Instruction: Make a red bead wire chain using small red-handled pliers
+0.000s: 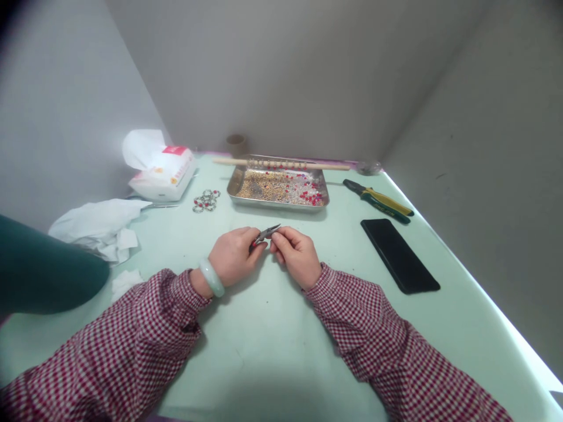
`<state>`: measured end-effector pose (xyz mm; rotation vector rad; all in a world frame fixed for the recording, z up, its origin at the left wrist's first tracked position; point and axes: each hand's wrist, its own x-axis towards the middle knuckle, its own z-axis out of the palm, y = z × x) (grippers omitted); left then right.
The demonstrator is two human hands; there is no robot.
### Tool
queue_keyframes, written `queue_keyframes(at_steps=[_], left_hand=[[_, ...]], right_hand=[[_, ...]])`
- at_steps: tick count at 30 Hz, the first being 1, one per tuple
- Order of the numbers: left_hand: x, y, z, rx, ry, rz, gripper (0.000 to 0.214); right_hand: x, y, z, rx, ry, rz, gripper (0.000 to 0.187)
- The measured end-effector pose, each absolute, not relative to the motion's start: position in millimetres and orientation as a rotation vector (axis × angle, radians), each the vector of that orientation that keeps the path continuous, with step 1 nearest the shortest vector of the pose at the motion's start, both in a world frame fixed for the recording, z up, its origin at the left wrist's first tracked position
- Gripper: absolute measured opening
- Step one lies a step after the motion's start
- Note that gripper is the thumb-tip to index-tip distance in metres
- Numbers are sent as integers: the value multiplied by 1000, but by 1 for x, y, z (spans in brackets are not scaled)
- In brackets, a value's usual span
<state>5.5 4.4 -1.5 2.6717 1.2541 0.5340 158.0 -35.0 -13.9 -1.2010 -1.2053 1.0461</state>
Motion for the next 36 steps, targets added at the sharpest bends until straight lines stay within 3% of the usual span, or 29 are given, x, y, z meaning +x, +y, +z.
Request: queue_keyframes(at_steps=[16, 36], left_hand=[[4, 7, -5, 2647, 1151, 698, 12], [6, 6, -5, 2674, 1260, 600, 12]], right_hand=[[160, -35, -19, -1141, -1136, 1117, 21], [160, -34, -19, -1151, -1167, 1068, 18]])
